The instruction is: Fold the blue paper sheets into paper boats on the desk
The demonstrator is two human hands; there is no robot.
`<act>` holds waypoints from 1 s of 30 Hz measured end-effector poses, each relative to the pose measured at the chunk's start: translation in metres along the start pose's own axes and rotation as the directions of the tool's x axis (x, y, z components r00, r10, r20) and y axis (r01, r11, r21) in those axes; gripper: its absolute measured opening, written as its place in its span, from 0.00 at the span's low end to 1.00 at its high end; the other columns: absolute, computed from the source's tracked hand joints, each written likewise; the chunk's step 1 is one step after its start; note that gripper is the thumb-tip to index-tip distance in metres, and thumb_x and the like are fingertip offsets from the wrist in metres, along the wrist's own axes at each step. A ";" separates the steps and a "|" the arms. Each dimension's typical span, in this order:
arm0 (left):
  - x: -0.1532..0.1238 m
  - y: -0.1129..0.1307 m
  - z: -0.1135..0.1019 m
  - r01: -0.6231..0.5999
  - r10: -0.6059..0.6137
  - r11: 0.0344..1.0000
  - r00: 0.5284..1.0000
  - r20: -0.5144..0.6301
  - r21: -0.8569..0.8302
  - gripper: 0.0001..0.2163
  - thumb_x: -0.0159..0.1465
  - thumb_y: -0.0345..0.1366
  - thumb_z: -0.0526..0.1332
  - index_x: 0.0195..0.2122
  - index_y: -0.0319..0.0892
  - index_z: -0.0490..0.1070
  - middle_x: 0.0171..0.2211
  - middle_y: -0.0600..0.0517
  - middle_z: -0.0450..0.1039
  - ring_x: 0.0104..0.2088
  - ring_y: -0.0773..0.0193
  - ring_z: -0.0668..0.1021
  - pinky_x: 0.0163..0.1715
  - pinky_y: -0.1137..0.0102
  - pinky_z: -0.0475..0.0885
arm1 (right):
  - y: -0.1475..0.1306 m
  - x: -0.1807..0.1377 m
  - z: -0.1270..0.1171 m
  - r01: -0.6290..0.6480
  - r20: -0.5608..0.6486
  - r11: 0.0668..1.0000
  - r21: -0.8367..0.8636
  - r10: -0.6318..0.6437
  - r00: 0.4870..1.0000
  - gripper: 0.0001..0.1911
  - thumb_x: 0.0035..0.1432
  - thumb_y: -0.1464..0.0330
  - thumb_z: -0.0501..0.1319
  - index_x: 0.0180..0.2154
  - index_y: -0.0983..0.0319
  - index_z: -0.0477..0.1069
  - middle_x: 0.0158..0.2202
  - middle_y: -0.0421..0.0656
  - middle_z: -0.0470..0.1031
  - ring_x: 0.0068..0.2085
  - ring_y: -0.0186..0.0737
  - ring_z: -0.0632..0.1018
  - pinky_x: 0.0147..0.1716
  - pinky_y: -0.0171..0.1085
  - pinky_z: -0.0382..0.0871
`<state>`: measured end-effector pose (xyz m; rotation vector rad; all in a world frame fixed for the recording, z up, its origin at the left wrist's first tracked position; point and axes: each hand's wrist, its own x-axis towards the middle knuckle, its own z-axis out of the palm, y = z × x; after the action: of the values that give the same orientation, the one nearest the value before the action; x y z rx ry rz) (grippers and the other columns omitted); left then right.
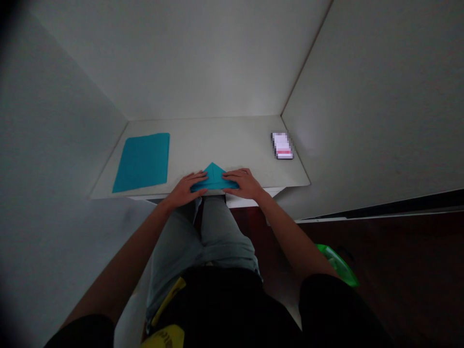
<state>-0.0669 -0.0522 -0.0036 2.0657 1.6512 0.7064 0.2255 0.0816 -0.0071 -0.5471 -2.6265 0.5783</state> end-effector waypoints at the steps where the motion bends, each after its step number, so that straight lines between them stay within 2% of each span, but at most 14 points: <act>1: 0.001 0.000 -0.001 0.003 -0.003 1.000 1.000 0.002 -0.013 0.26 0.71 0.54 0.63 0.65 0.48 0.75 0.71 0.45 0.69 0.73 0.49 0.68 0.75 0.45 0.57 | -0.001 0.001 -0.001 -0.010 -0.001 1.000 0.010 0.010 1.000 0.24 0.68 0.51 0.68 0.61 0.50 0.79 0.64 0.45 0.79 0.63 0.55 0.79 0.64 0.58 0.63; 10: 0.003 0.000 -0.007 0.020 -0.017 0.994 1.000 0.021 -0.112 0.25 0.70 0.56 0.63 0.63 0.48 0.77 0.69 0.46 0.71 0.73 0.48 0.68 0.76 0.44 0.55 | -0.003 0.005 -0.002 -0.061 -0.021 0.994 0.086 0.063 0.998 0.17 0.70 0.53 0.65 0.56 0.49 0.81 0.61 0.42 0.82 0.62 0.53 0.80 0.64 0.60 0.66; 18: 0.003 -0.004 -0.004 0.034 -0.035 0.983 0.999 -0.006 -0.182 0.21 0.71 0.53 0.62 0.59 0.49 0.78 0.66 0.47 0.75 0.72 0.49 0.69 0.75 0.43 0.56 | 0.003 0.009 -0.004 -0.036 -0.069 0.957 0.289 0.058 0.996 0.15 0.72 0.54 0.62 0.51 0.50 0.84 0.52 0.40 0.87 0.55 0.46 0.85 0.61 0.50 0.75; 24: 0.004 -0.004 -0.004 0.013 -0.019 0.980 0.999 -0.029 -0.200 0.17 0.70 0.48 0.65 0.56 0.49 0.80 0.65 0.47 0.77 0.71 0.50 0.71 0.74 0.42 0.60 | 0.001 0.005 -0.004 -0.063 -0.021 0.985 0.161 0.067 0.998 0.21 0.64 0.48 0.70 0.54 0.49 0.82 0.57 0.41 0.84 0.62 0.52 0.81 0.67 0.59 0.68; 30: 0.005 -0.005 -0.004 0.002 -0.020 0.960 0.998 -0.061 -0.280 0.17 0.71 0.49 0.64 0.56 0.48 0.80 0.62 0.46 0.79 0.70 0.50 0.73 0.73 0.45 0.63 | 0.000 0.008 -0.005 -0.066 -0.035 0.980 0.186 0.074 0.997 0.15 0.71 0.54 0.63 0.50 0.51 0.84 0.54 0.40 0.86 0.58 0.48 0.84 0.64 0.54 0.73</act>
<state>-0.0725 -0.0463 -0.0027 1.8495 1.4954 0.9510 0.2210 0.0869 -0.0010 -0.5885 -2.4890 0.8135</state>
